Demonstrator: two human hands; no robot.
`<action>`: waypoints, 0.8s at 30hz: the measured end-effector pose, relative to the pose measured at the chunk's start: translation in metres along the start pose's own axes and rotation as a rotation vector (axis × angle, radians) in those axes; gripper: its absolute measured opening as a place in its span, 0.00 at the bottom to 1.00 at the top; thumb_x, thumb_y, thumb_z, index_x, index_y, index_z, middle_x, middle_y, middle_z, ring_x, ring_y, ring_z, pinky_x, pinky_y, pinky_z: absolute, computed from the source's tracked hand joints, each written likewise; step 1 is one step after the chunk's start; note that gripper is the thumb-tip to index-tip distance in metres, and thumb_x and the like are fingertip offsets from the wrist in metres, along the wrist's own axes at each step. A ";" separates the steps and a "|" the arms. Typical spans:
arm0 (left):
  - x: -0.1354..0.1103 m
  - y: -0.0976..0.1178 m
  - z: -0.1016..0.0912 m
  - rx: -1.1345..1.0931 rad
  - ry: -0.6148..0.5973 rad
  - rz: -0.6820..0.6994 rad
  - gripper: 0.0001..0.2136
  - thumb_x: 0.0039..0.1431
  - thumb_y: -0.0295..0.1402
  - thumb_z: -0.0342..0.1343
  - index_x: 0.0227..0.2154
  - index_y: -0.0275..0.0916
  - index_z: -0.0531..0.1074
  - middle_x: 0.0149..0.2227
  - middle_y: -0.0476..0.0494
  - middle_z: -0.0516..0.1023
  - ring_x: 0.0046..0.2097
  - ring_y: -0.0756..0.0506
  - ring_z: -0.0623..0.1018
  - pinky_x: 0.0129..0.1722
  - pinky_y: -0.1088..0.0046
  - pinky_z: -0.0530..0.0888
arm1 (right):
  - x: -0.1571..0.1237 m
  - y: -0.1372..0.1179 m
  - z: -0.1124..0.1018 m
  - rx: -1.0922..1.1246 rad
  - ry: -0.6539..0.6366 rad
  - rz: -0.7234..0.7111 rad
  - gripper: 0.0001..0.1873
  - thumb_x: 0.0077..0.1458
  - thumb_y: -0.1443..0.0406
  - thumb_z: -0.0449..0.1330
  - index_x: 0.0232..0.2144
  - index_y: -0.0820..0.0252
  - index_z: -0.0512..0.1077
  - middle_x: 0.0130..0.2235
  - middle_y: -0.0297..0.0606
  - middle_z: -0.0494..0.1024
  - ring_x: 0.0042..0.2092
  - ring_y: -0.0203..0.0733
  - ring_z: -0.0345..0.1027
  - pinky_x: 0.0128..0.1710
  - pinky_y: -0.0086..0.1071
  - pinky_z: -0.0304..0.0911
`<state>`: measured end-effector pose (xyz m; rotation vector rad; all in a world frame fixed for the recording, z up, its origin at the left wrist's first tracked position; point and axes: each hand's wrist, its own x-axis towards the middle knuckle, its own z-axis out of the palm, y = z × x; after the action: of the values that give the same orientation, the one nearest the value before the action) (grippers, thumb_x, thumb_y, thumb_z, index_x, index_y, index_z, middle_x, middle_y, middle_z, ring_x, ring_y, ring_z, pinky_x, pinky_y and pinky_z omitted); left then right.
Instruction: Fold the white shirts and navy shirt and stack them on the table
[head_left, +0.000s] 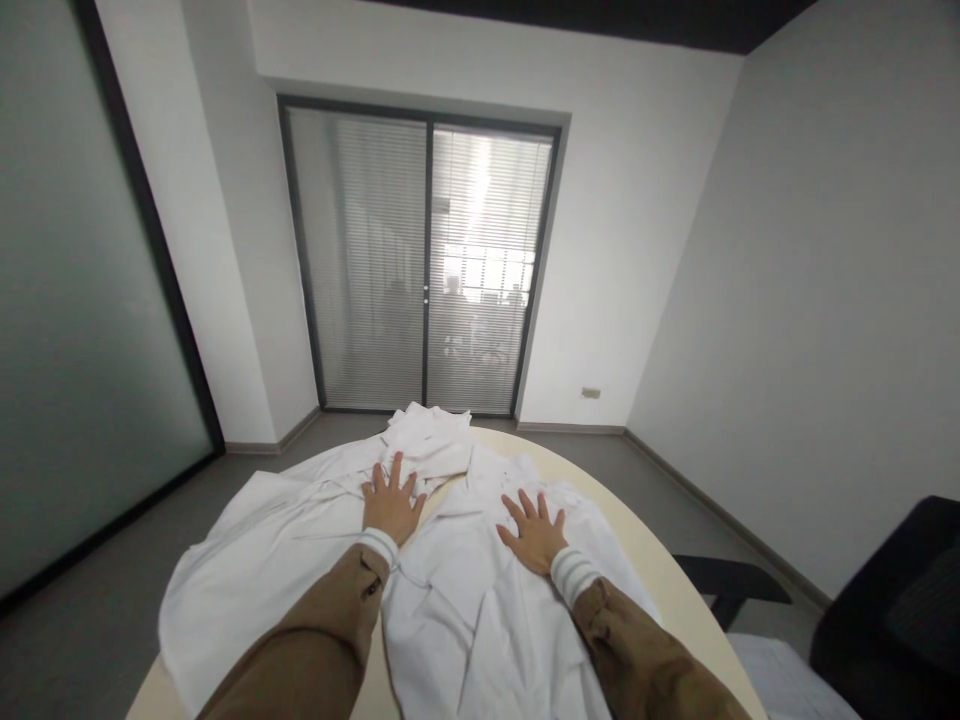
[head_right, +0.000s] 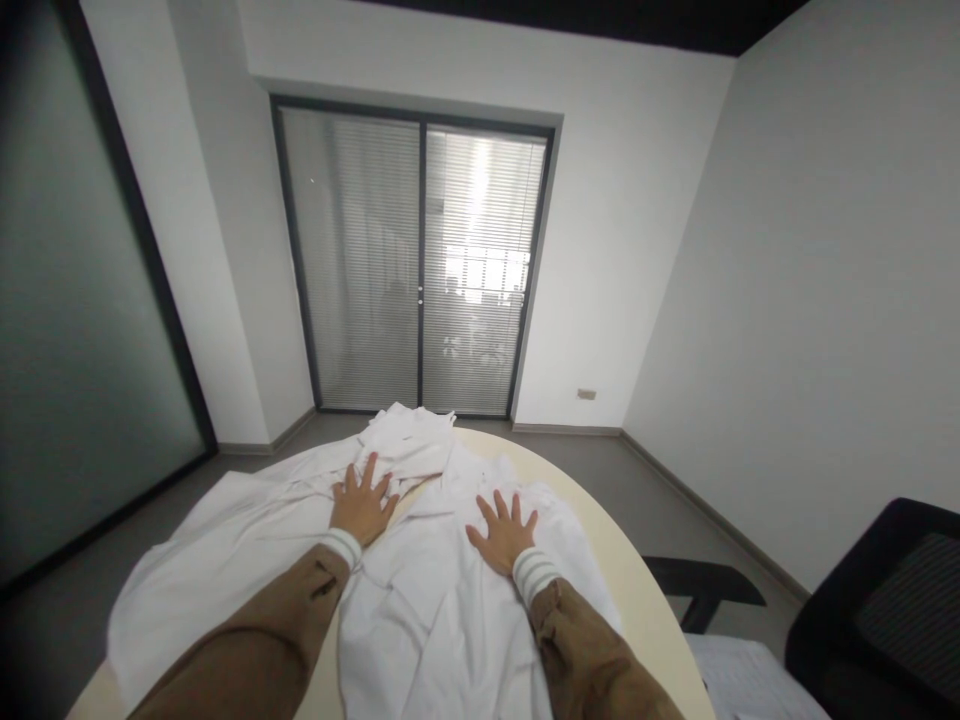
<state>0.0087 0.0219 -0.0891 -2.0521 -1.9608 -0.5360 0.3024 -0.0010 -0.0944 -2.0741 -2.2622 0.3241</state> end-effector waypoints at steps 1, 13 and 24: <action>0.002 0.001 0.002 0.007 0.009 -0.007 0.23 0.64 0.46 0.47 0.59 0.46 0.70 0.72 0.43 0.44 0.67 0.20 0.49 0.56 0.37 0.57 | 0.003 0.000 0.000 -0.007 0.007 0.002 0.41 0.58 0.37 0.39 0.69 0.42 0.44 0.73 0.35 0.36 0.71 0.67 0.20 0.60 0.72 0.23; -0.036 0.010 -0.036 -0.112 0.056 0.235 0.14 0.60 0.40 0.55 0.43 0.38 0.78 0.58 0.33 0.70 0.67 0.29 0.55 0.64 0.48 0.52 | 0.006 0.000 0.001 -0.037 -0.007 0.056 0.43 0.57 0.36 0.36 0.69 0.40 0.41 0.73 0.32 0.35 0.71 0.66 0.19 0.60 0.71 0.22; -0.060 0.013 -0.039 -0.167 -0.207 0.152 0.09 0.63 0.30 0.52 0.46 0.40 0.71 0.43 0.41 0.79 0.47 0.40 0.76 0.44 0.64 0.67 | -0.010 -0.008 -0.012 0.047 0.013 0.048 0.35 0.61 0.42 0.43 0.65 0.45 0.57 0.72 0.38 0.45 0.70 0.69 0.31 0.61 0.69 0.35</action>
<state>0.0170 -0.0495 -0.0782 -2.4243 -1.9035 -0.4852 0.2974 -0.0099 -0.0801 -2.1041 -2.1792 0.3615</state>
